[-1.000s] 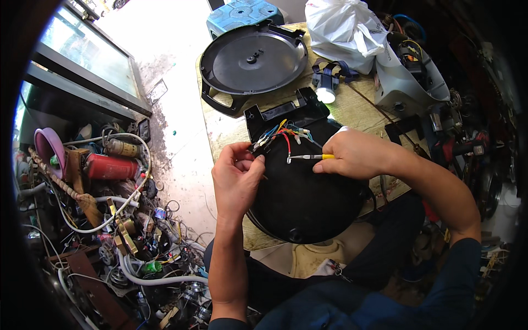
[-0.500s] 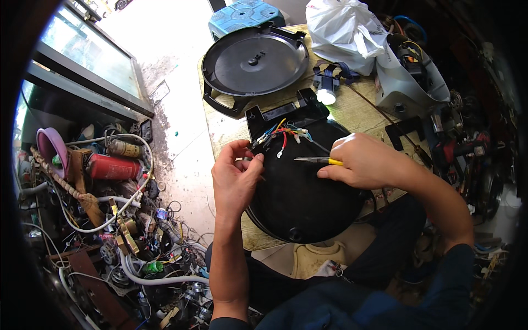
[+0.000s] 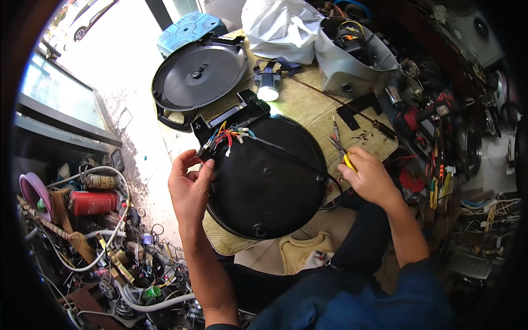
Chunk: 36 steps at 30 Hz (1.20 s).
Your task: The person sits on the floor and works on a black circular electronic device, using a flashlight to illuminate the interior. They manipulate wires and components with a screwdriver and pliers, testing connections with a multimeter probe.
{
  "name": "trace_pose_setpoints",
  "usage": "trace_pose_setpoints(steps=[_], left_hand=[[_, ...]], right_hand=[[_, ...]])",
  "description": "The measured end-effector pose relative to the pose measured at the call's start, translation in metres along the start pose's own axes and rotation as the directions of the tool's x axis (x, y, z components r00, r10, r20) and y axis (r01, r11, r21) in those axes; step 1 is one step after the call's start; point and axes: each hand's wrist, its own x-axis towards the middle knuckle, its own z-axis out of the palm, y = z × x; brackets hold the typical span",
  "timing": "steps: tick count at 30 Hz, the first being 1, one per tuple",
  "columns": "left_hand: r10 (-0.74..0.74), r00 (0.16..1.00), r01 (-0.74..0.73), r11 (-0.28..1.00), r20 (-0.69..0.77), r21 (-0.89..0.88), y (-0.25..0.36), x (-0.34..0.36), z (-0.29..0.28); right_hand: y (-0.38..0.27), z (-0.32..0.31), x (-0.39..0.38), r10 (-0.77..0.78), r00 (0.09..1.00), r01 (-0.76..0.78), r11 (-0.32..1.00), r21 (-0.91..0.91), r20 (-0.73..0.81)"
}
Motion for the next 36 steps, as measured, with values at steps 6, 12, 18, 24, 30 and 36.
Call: trace_pose_setpoints(steps=[6, 12, 18, 24, 30, 36], left_hand=[[0.072, 0.997, -0.071, 0.997, 0.006, -0.013, -0.006, 0.004, 0.001], [0.063, 0.998, -0.063, 0.998, -0.013, -0.024, -0.01, 0.006, -0.009], [0.076, 0.997, -0.075, 0.996, -0.019, 0.054, -0.003, 0.003, -0.007], [0.091, 0.996, -0.09, 0.993, -0.007, 0.073, 0.005, 0.004, -0.006], [0.213, 0.971, -0.202, 0.974, -0.105, 0.103, -0.003, -0.002, -0.02], [0.361, 0.915, -0.352, 0.932, -0.179, 0.083, 0.003, -0.017, -0.014]], right_hand=[[0.01, 0.025, 0.006, 0.001, 0.987, -0.021, 0.992, -0.123, -0.163], [-0.006, 0.039, 0.083, -0.037, 0.987, 0.008, 0.983, -0.182, -0.155], [0.007, 0.061, 0.145, -0.036, 0.981, -0.026, 0.949, -0.313, -0.192], [0.046, 0.059, 0.141, -0.301, 0.874, 0.206, 0.941, -0.27, -0.381], [0.046, 0.032, 0.051, 0.006, 0.975, -0.046, 0.983, -0.176, -0.221], [0.055, 0.053, 0.017, 0.005, 0.966, -0.054, 0.982, -0.183, -0.26]])
